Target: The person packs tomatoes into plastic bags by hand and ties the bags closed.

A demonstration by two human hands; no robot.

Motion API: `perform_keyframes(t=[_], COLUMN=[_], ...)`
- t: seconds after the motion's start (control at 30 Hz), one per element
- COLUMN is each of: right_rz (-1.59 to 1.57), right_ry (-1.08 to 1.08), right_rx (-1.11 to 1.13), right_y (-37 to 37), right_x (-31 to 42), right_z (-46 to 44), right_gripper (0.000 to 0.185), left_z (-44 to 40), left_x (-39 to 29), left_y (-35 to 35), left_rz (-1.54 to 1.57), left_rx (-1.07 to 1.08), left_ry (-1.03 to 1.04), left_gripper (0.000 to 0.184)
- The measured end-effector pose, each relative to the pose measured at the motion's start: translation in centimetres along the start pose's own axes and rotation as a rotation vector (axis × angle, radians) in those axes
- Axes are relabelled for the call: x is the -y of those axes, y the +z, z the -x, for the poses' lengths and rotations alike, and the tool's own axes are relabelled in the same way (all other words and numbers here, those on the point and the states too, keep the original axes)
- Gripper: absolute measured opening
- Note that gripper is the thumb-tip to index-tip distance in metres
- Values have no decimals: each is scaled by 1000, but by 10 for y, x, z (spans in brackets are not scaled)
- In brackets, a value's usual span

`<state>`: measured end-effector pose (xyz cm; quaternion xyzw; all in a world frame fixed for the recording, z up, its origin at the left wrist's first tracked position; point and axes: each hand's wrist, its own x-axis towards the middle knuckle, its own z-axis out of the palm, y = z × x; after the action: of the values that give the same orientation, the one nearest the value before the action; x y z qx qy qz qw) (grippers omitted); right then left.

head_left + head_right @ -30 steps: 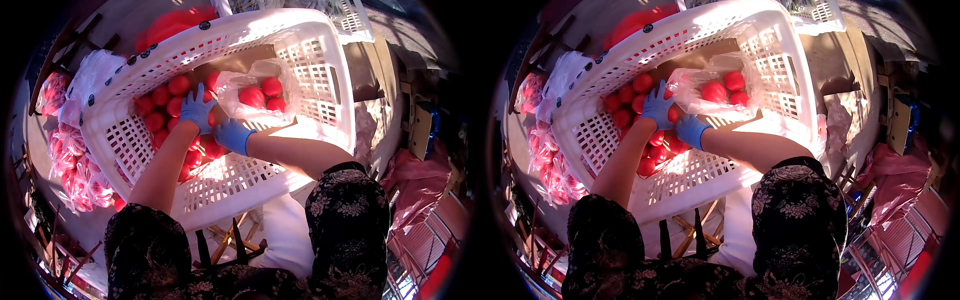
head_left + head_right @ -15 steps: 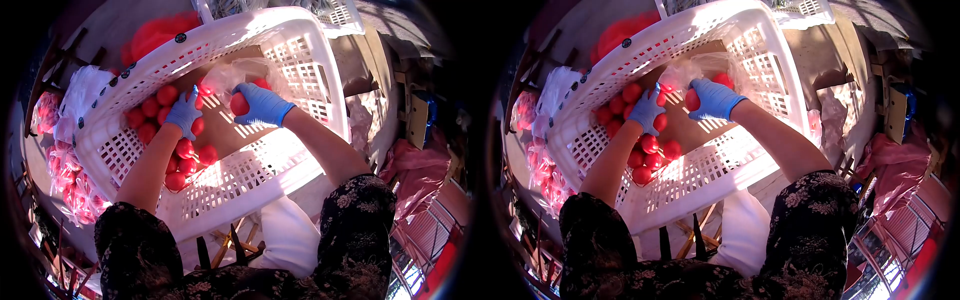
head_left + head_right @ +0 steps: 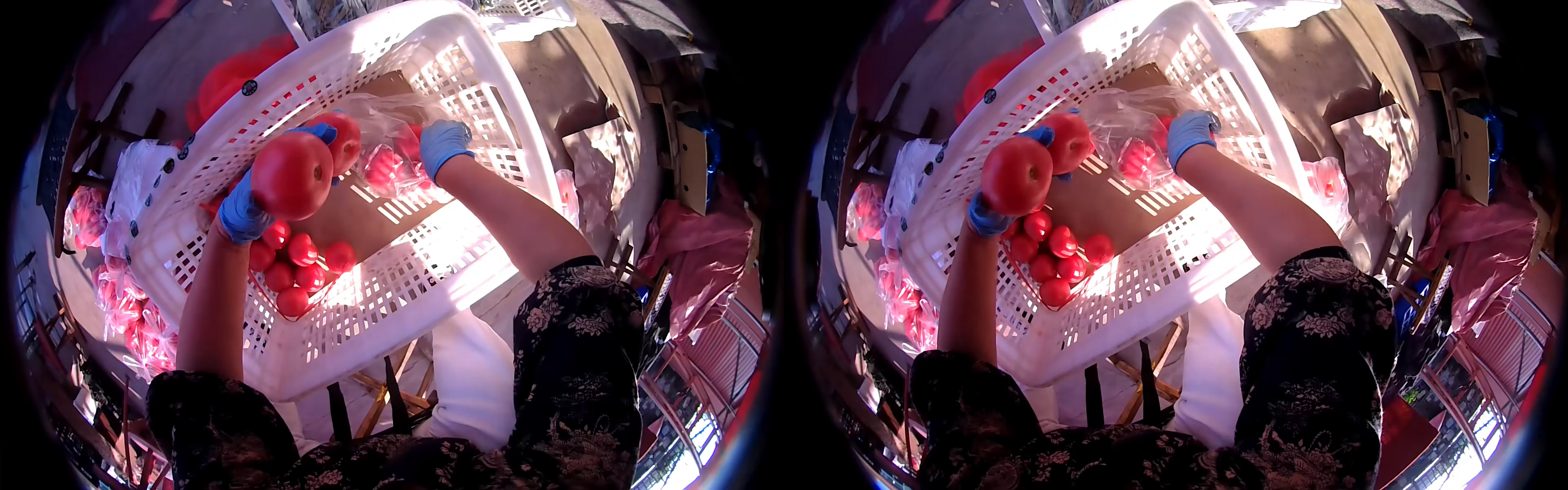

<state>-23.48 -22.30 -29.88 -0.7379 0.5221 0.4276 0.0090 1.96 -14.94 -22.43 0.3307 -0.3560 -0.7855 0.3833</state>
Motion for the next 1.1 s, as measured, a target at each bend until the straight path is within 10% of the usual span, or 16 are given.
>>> perform_keyframes(t=[0.2,0.37,0.57,0.73,1.1], right_rz=[-99,-382,-677,-729,-374], right_ry=[-725,-1088,-732,-453,-215], right_rx=[-344,-31,522,378,-25], right_y=[25,26,9,1,13], right_x=[18,38,13,-9,6], right_z=[18,38,16,-2,-2], right_gripper=[18,52,61,61,52], left_z=[-48,-89,-95,-106,-111], left_x=[17,76,135,153,184], left_y=[28,47,1,-7,12], left_rz=[293,811,440,-703,-1121], left_rx=[-79,46,-332,-448,-655], left_ry=[214,40,-42,-87,-73], left_gripper=[107,94,69,69,52])
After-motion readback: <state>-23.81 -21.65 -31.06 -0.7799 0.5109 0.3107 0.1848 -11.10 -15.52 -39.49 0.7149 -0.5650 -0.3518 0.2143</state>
